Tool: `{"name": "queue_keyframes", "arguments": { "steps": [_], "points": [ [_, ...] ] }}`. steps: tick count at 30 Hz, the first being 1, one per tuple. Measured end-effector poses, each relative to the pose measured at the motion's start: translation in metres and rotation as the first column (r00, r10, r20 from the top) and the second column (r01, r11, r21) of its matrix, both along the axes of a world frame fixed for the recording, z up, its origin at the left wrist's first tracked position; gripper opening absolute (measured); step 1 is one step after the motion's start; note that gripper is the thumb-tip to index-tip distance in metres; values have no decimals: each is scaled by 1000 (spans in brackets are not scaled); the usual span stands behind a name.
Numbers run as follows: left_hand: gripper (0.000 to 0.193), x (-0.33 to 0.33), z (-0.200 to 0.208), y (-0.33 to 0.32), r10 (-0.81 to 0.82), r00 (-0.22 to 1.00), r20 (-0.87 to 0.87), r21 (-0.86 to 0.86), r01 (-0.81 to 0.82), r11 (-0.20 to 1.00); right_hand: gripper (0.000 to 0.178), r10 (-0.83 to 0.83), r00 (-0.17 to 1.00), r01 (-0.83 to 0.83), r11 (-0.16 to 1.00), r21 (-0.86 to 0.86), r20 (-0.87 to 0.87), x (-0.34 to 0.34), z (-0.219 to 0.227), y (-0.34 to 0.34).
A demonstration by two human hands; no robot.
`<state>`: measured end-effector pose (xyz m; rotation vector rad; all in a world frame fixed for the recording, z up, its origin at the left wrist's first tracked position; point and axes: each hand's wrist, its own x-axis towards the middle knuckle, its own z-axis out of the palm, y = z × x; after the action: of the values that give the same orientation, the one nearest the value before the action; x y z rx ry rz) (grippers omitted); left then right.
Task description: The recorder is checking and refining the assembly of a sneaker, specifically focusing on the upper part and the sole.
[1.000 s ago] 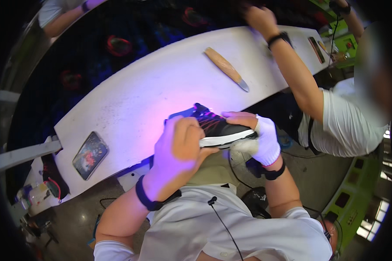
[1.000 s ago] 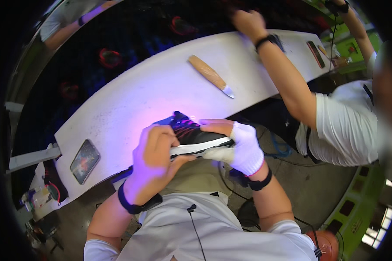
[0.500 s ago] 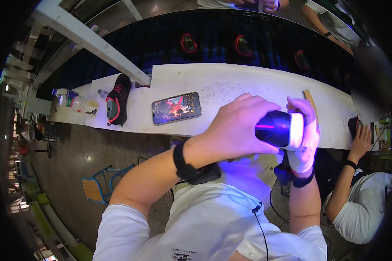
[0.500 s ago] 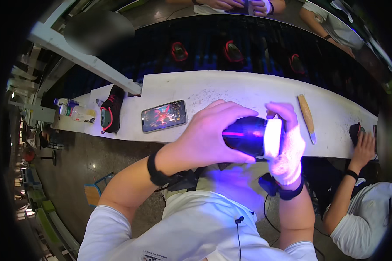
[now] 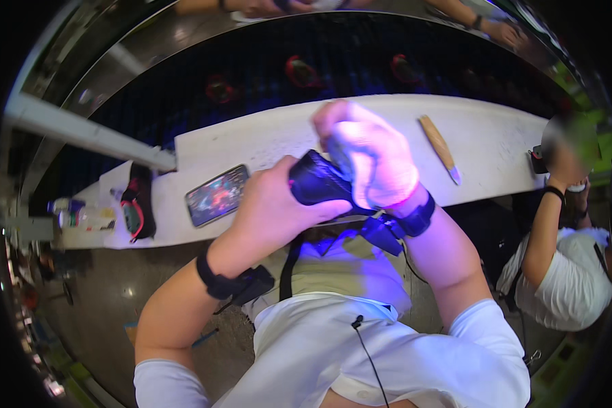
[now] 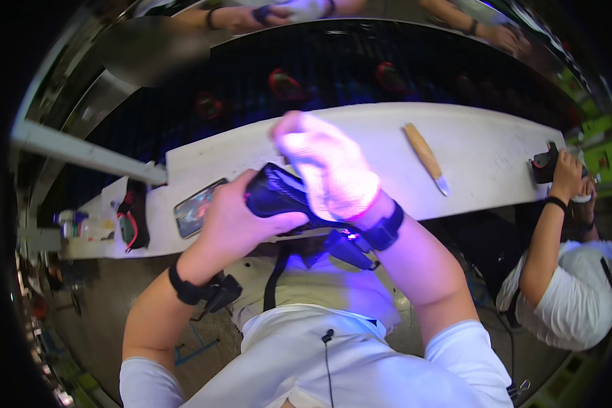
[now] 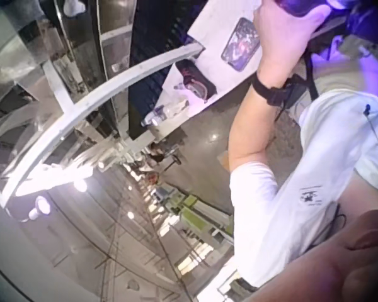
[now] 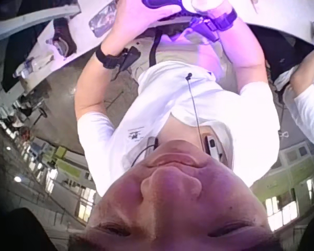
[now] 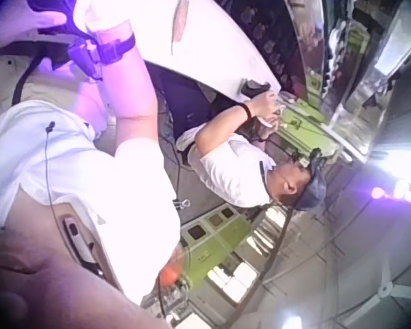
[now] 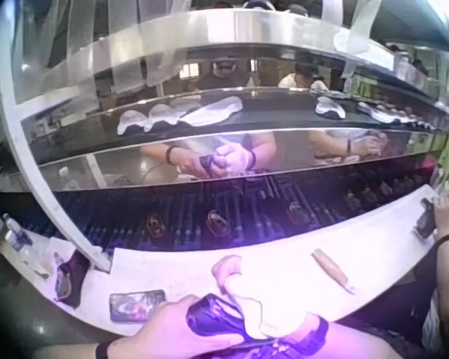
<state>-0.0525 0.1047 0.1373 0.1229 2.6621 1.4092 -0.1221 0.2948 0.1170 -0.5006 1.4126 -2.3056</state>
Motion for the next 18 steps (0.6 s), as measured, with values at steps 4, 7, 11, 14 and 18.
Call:
{"name": "queue_keyframes", "arguments": {
  "steps": [4, 7, 11, 14, 18],
  "points": [
    [63, -22, 13, 14, -47, 998, 47, -55, 49, 997, 20, 90, 996, -89, 995, 51, -14, -6, 1, 9],
    [65, -43, 26, 36, -107, 993, 44, -148, 113, 983, 19, 38, 997, -32, 994, 105, -63, -16, 3, 28],
    [81, -49, 45, 69, -359, 932, -43, -508, 289, 811, 27, -39, 947, 108, 973, 204, -319, -13, 10, 62],
    [85, -31, 53, 88, -559, 829, -16, -620, 431, 656, 46, -71, 949, 100, 992, 81, -306, 16, 8, 85],
    [70, -9, 43, 93, -744, 609, -275, -672, 432, 601, 62, 2, 848, 199, 926, 321, -530, 53, 10, 108]
  ]
}}
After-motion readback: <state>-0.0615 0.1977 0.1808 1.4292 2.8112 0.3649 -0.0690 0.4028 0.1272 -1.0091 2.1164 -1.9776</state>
